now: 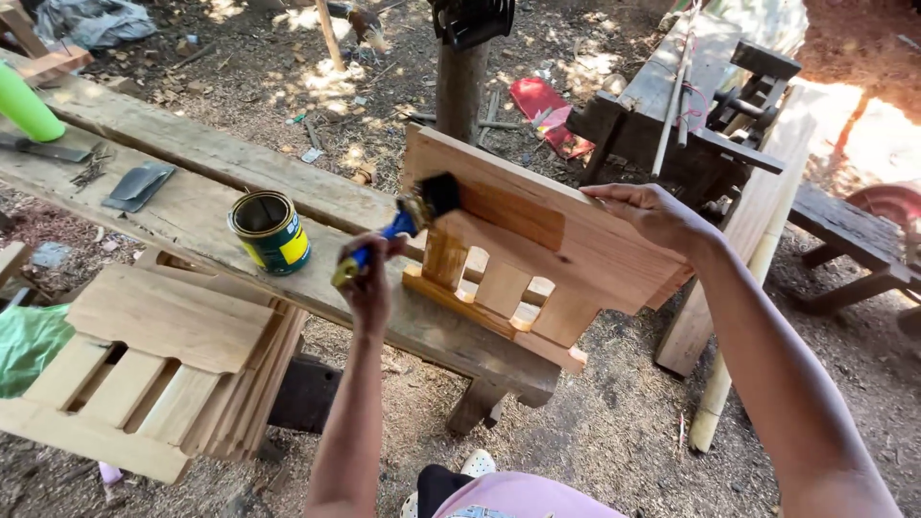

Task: Applying a dark stain or finish to a wooden furniture component using a paintbrush.

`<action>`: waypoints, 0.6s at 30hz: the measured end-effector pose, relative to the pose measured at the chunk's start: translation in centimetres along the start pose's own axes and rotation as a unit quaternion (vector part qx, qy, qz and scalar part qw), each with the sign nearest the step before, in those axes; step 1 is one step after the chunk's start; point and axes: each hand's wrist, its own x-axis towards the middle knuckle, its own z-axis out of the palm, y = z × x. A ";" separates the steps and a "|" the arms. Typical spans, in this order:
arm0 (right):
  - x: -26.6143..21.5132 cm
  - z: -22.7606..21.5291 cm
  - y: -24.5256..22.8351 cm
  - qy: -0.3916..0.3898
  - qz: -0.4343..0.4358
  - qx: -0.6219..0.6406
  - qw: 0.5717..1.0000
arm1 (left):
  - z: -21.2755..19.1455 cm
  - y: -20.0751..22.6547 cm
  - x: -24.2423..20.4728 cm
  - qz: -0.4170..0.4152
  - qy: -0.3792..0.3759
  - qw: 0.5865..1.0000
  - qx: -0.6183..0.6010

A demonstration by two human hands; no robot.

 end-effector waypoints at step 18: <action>-1.3 -0.3 -2.2 -0.018 0.060 0.138 0.988 | 14.0 5.0 -15.9 0.161 -0.239 0.956 0.047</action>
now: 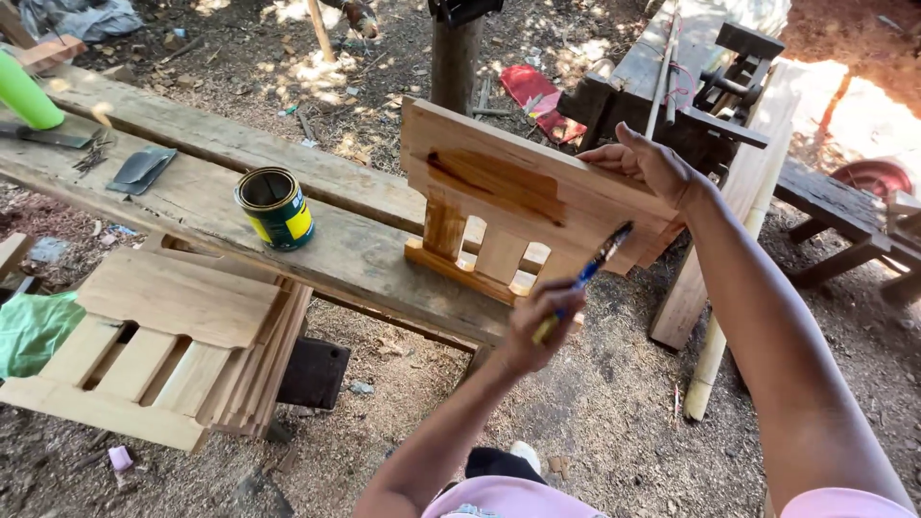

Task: Applying a dark stain or finish to a wooden furniture component using a paintbrush.

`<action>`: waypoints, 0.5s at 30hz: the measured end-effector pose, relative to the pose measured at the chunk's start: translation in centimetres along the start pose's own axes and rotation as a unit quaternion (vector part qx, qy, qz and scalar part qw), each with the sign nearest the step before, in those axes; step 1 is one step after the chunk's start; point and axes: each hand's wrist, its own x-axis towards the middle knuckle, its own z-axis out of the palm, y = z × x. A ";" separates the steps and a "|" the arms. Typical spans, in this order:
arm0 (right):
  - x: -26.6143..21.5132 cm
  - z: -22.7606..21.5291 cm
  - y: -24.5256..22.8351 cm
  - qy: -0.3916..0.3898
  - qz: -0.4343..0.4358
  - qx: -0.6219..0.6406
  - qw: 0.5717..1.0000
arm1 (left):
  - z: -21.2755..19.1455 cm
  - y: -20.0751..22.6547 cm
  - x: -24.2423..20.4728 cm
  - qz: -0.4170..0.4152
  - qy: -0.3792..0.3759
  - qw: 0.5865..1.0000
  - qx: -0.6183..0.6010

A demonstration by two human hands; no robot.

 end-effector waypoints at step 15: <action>-1.2 0.4 -2.0 -0.046 0.005 0.047 0.998 | -11.9 -7.2 5.3 -0.110 0.297 0.943 0.105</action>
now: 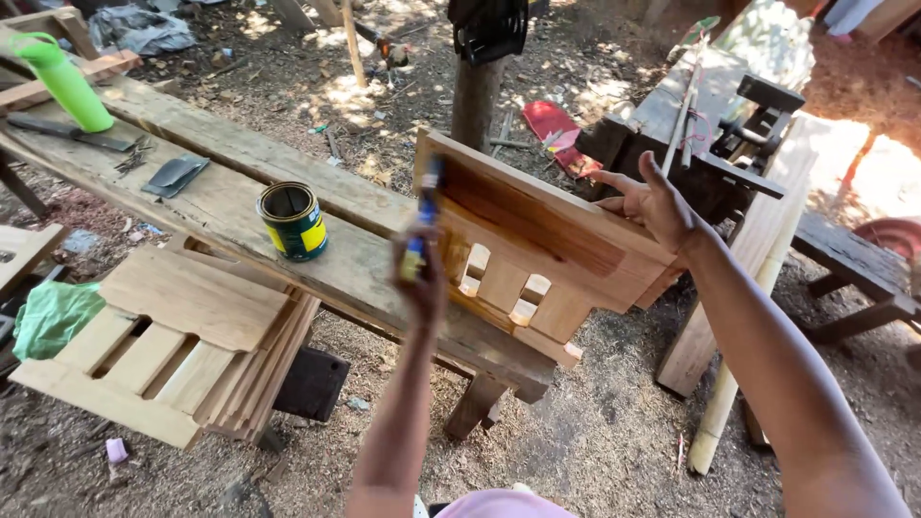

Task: Applying a dark stain or finish to a wooden furniture component using a paintbrush.

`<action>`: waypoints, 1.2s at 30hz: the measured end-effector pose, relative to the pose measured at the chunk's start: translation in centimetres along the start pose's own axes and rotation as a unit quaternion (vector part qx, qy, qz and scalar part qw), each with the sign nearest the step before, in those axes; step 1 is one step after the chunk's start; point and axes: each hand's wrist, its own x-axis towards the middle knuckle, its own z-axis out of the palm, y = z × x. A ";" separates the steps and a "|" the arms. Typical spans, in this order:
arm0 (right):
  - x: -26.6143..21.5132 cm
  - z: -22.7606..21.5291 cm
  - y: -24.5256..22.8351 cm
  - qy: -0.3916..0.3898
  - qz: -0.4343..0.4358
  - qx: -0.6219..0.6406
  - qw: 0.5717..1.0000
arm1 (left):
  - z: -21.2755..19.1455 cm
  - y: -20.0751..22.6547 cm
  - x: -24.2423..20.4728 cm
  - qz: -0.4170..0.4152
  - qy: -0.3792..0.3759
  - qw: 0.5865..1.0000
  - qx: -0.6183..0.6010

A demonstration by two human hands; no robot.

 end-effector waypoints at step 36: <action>-1.3 1.1 0.6 -0.023 -0.013 0.056 0.998 | -4.2 2.4 8.2 -0.014 -0.189 0.981 -0.045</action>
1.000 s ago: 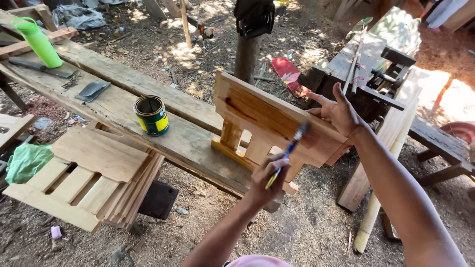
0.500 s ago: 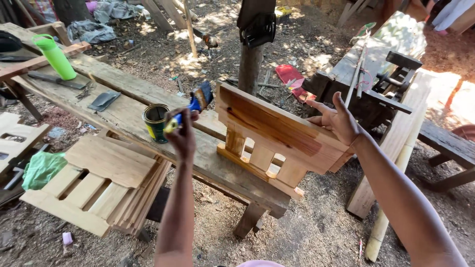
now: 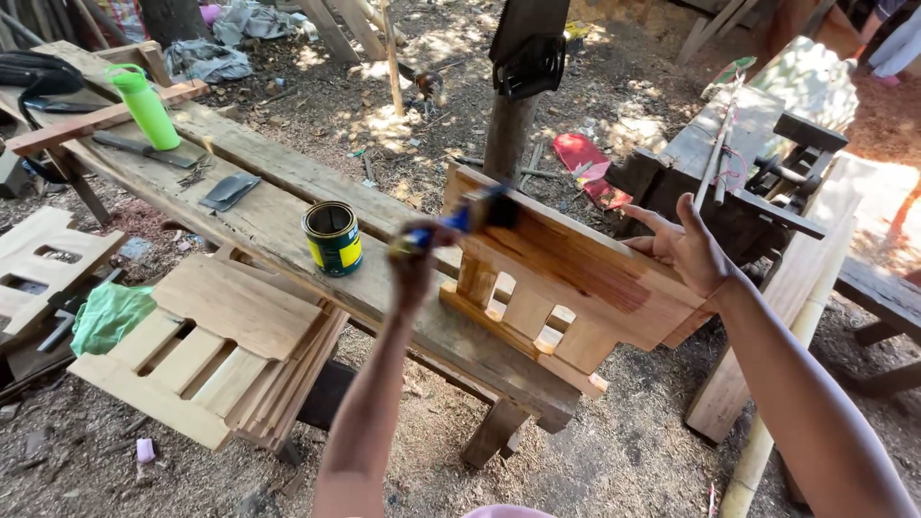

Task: Applying a dark stain or finish to a wooden furniture component using a paintbrush.

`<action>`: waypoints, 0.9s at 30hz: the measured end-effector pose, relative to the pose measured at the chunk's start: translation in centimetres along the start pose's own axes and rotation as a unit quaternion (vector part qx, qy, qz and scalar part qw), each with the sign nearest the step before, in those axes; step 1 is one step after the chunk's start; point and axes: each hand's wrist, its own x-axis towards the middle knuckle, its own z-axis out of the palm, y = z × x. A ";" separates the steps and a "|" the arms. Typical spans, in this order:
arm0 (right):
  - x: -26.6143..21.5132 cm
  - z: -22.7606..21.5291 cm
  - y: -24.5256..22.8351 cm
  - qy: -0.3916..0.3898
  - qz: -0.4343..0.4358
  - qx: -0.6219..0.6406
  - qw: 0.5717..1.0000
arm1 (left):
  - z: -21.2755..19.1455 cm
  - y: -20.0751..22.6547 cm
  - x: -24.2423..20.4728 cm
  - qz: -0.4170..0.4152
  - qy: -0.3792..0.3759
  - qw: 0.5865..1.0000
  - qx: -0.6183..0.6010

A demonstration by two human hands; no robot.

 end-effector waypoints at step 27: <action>-1.6 -1.7 3.3 0.109 -0.094 -0.288 0.947 | 2.0 10.4 0.5 -0.075 0.095 0.992 -0.031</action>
